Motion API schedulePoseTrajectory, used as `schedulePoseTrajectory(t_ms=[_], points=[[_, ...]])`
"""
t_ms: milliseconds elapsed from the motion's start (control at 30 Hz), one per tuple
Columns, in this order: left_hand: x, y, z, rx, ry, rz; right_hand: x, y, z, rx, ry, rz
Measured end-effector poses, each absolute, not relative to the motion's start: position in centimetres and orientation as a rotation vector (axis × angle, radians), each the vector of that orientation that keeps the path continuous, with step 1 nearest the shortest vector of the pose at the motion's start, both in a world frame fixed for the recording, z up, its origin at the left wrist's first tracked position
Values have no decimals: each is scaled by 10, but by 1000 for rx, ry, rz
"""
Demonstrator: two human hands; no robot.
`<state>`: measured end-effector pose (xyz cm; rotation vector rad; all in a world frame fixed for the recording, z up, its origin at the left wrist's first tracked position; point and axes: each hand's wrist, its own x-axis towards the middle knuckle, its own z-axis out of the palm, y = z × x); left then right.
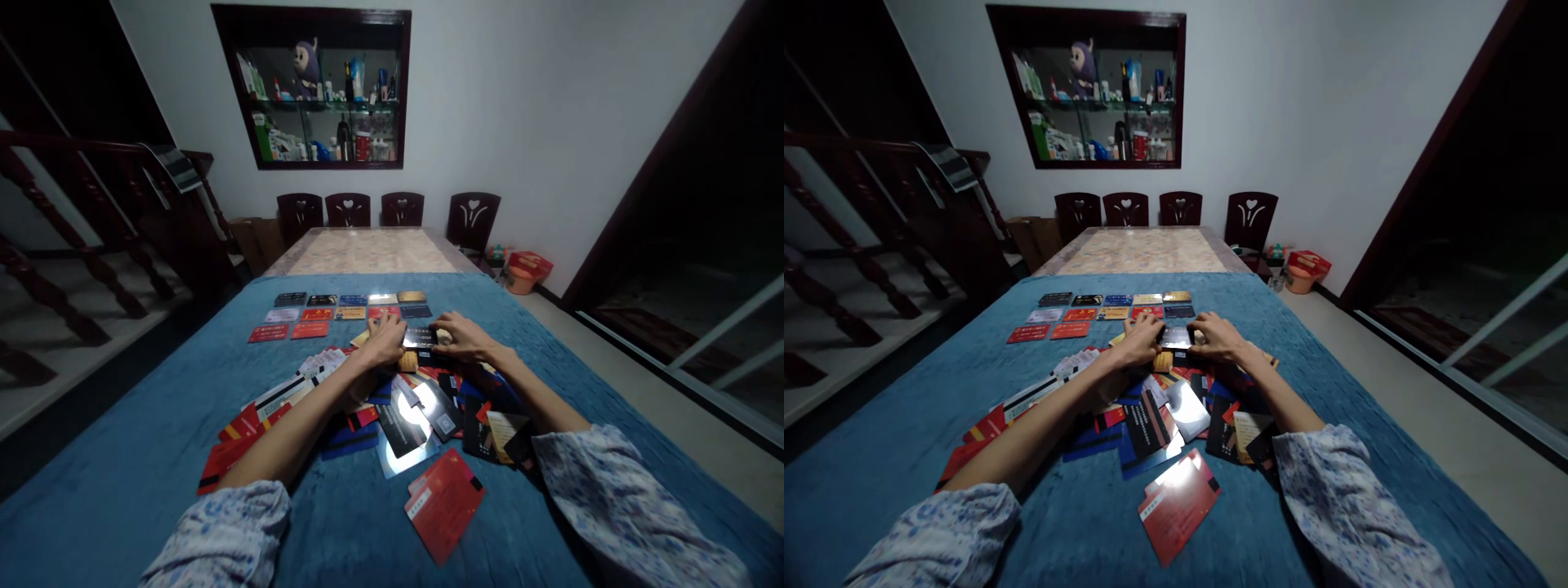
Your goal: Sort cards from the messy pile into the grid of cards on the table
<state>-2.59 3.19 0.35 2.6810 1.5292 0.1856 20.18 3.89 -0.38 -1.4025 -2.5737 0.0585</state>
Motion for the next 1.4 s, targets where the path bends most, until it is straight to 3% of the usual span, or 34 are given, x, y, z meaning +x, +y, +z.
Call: schedulePoseTrajectory(t_ms=[1400], points=[[-162,31,30,2614,1741,-62,45,72,28,-1252,-2824,4]])
